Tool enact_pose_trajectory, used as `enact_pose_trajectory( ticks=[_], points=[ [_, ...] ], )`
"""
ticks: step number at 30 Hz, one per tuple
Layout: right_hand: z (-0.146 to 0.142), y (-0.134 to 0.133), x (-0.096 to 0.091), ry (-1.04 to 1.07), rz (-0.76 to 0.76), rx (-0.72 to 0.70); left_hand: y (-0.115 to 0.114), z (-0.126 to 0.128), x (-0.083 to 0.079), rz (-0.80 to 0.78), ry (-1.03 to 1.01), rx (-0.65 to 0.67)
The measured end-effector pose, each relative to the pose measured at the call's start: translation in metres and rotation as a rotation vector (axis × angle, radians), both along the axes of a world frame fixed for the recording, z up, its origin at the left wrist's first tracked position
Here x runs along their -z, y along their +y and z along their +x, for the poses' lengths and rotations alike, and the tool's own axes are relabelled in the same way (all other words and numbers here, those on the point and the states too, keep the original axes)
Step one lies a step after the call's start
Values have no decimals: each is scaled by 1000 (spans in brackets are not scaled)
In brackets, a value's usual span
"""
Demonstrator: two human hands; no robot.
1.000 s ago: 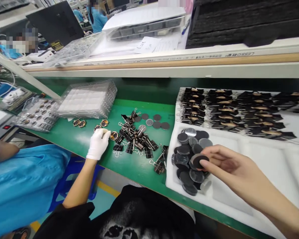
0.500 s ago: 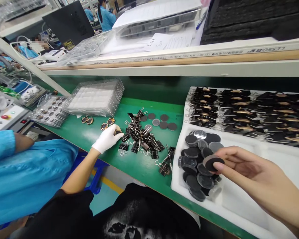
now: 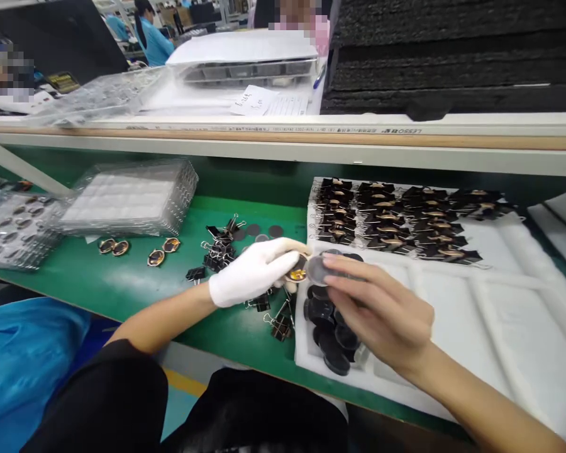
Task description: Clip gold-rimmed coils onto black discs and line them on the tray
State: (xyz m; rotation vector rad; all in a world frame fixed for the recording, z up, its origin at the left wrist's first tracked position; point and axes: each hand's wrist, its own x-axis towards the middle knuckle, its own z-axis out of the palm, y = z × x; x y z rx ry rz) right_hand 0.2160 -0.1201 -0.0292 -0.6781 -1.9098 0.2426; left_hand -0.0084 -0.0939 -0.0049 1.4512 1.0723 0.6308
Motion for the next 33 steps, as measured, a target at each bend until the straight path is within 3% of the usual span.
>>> enact_pose_trajectory(
  ticks=[3, 6, 8, 10, 14, 16, 18, 21, 23, 24, 27, 29, 33],
  points=[
    [0, 4, 15, -169, 190, 0, 10, 13, 7, -82, -212, 121],
    [3, 9, 26, -310, 246, 37, 15, 11, 7, -10, -145, 182],
    [3, 9, 29, -288, 224, 78, 16, 6, 5, 111, -57, 236],
    [-1, 6, 29, -153, 77, 101, 15, 2, 3, 206, -8, 271],
    [-11, 2, 25, 239, -554, 57, 7, 2, 6, 268, 195, 287],
    [-13, 3, 22, 371, -779, 25, 2, 6, 8, 329, 296, 255],
    [-12, 7, 21, 386, -922, -16, -1, 9, 6, 417, 348, 224],
    [-6, 13, 22, 329, -1101, -50, 6, 0, -7, 495, 430, 336],
    [-1, 15, 24, 343, -1191, -37, 21, -19, -19, 520, 569, 377],
    [0, 16, 25, 373, -1236, -34, 31, -32, -24, 541, 666, 333],
    [2, 18, 23, 542, -1374, -48, 70, -77, -26, 603, 1054, 67],
    [2, 20, 19, 657, -1439, -36, 96, -103, -15, 518, 1262, 30],
    [4, 24, 12, 766, -1553, -58, 132, -129, 17, 221, 1130, 201]
  ],
)
